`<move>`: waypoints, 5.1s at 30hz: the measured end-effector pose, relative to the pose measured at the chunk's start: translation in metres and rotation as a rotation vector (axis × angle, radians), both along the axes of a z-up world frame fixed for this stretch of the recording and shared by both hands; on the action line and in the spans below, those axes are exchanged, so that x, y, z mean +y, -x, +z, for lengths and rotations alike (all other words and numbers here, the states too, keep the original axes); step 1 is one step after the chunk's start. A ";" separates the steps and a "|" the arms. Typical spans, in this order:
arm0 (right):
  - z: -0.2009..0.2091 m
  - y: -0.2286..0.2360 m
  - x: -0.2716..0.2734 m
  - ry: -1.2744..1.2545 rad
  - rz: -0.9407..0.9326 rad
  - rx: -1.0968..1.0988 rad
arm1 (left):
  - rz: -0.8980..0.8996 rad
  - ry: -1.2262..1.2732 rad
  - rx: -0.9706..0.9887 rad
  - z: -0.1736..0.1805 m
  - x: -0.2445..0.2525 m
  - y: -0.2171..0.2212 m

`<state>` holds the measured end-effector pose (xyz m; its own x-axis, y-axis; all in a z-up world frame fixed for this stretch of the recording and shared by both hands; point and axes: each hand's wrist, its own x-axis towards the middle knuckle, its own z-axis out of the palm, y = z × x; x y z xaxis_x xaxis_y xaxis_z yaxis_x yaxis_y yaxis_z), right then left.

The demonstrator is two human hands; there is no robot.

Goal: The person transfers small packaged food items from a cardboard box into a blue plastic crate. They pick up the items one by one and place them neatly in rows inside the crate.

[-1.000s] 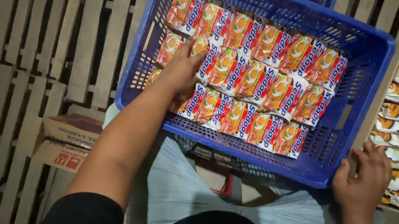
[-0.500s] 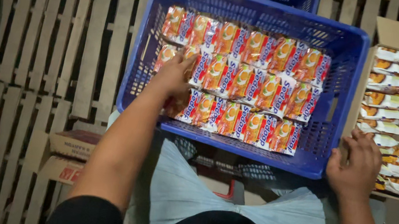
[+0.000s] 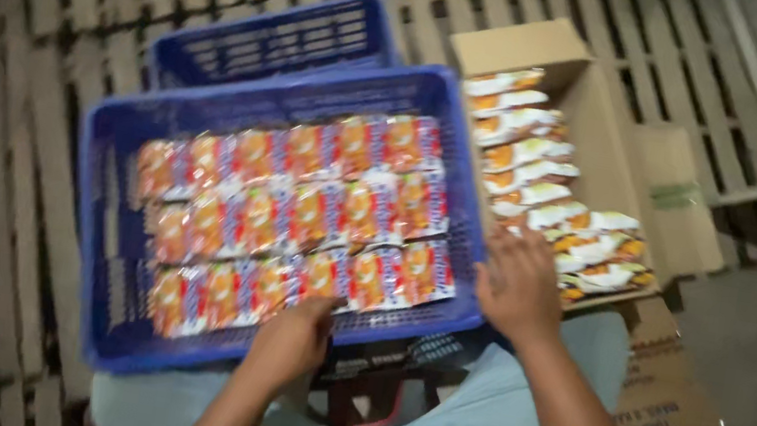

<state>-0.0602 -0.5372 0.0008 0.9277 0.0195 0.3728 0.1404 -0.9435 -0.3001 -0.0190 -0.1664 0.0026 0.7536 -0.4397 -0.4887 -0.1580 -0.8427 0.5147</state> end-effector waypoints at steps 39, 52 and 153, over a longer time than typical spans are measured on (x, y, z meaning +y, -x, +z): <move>0.041 -0.095 -0.159 0.251 -0.034 0.966 | 0.108 -0.389 -0.073 -0.107 -0.023 0.007; 0.165 -0.018 -0.119 -0.421 -0.774 0.664 | 0.103 -0.454 -0.030 -0.022 -0.059 0.003; 0.000 0.004 0.030 0.114 0.136 0.010 | 0.195 -0.219 -0.484 -0.065 0.140 -0.085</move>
